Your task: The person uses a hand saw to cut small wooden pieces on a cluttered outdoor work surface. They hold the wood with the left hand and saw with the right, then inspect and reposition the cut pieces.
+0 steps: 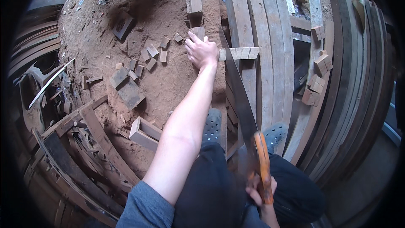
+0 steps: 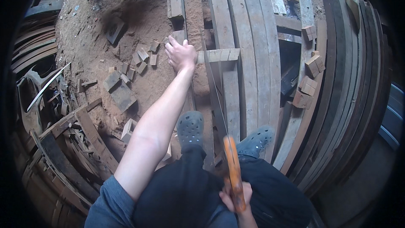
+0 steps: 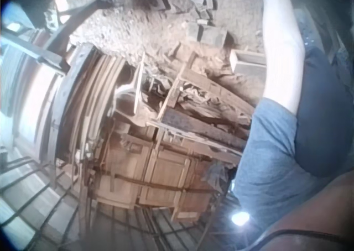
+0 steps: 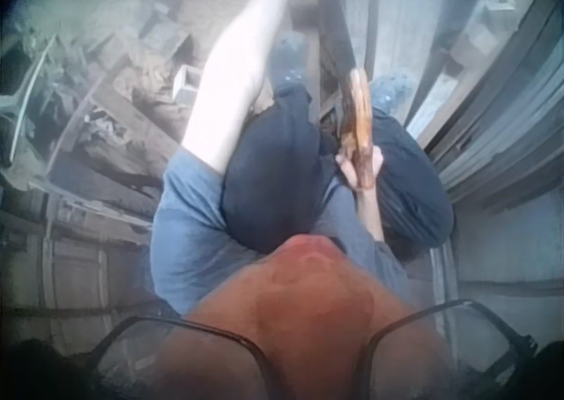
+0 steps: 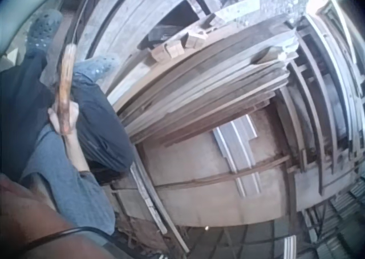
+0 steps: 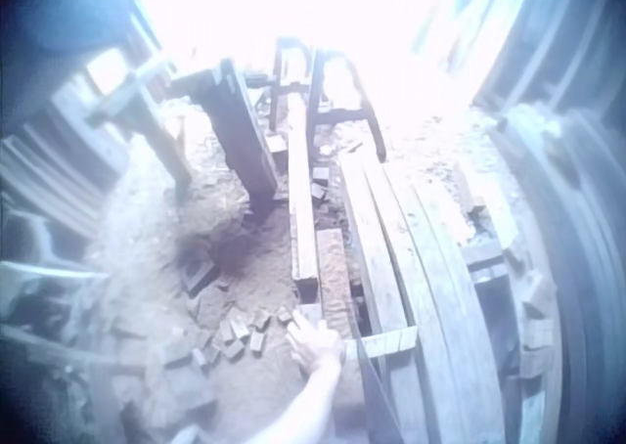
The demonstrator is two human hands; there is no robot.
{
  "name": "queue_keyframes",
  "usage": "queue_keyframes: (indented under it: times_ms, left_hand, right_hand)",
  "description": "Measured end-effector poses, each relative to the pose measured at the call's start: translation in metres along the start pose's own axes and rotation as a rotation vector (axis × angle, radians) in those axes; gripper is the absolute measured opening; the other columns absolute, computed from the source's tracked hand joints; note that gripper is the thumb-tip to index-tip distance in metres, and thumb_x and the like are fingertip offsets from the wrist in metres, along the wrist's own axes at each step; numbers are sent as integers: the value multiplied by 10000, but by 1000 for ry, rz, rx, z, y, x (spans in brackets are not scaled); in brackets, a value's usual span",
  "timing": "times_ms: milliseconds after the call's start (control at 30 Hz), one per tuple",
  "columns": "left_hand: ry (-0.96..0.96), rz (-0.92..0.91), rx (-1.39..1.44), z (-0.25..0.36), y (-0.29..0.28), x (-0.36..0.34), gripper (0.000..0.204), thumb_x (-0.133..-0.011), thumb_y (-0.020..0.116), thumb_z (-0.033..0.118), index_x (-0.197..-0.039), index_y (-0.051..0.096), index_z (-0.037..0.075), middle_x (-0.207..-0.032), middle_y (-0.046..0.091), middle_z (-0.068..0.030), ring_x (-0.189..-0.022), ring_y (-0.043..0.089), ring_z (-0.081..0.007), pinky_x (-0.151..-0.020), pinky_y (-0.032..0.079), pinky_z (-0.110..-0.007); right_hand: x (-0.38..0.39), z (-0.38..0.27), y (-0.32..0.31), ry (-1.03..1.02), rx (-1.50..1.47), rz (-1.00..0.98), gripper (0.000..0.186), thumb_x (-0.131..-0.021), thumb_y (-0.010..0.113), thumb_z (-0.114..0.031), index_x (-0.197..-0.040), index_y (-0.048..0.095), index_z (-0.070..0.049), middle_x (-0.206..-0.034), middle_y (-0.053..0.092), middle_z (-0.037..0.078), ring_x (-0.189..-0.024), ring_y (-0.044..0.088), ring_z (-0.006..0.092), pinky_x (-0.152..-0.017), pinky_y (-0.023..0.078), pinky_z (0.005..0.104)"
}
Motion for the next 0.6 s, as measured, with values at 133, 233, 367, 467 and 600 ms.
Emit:
queue_keyframes:
  times_ms: [133,233,367,467,600]
  left_hand:
    - [-4,12,-16,-1,0,2,628,-888,574,306,-1386,366,-16,-1217,498,-186,-1128,506,-313,-915,451,-441]
    - [-11,25,-6,0,0,2,625,-881,585,300,-1379,377,-15,-1214,499,-185,-1121,510,-314,-908,456,-441]
    - [-21,16,-14,-3,-1,2,633,-873,598,295,-1378,377,-15,-1215,499,-185,-1114,515,-316,-907,458,-443]
    - [-21,9,6,-1,0,2,631,-875,595,293,-1382,377,-13,-1230,494,-187,-1132,507,-319,-917,453,-446]
    - [-26,-1,13,0,-1,2,614,-890,573,294,-1384,375,-13,-1234,491,-186,-1158,490,-314,-931,444,-447]
  right_hand:
    - [10,11,-2,226,-130,11,187,-680,725,-73,-701,543,-35,-577,530,43,-500,555,154,-500,443,258]
    - [-12,35,7,230,-33,37,218,-705,712,-52,-653,500,-50,-574,506,28,-484,521,148,-493,432,261]
    - [-7,18,1,113,43,57,219,-695,713,-55,-653,498,-55,-585,529,38,-495,548,158,-508,445,265]
    - [19,-17,-8,62,161,-7,324,-660,725,-219,-892,645,-7,-614,591,66,-520,601,211,-525,480,287]
    - [2,-4,2,132,231,-69,244,-669,715,-164,-817,602,-7,-582,552,57,-489,569,195,-498,462,283]
Point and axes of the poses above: each hand's wrist, its own x-axis away from the middle knuckle, its own y-axis out of the palm, z = x × y, the point moved 8 cm from there along -x, towards the middle knuckle
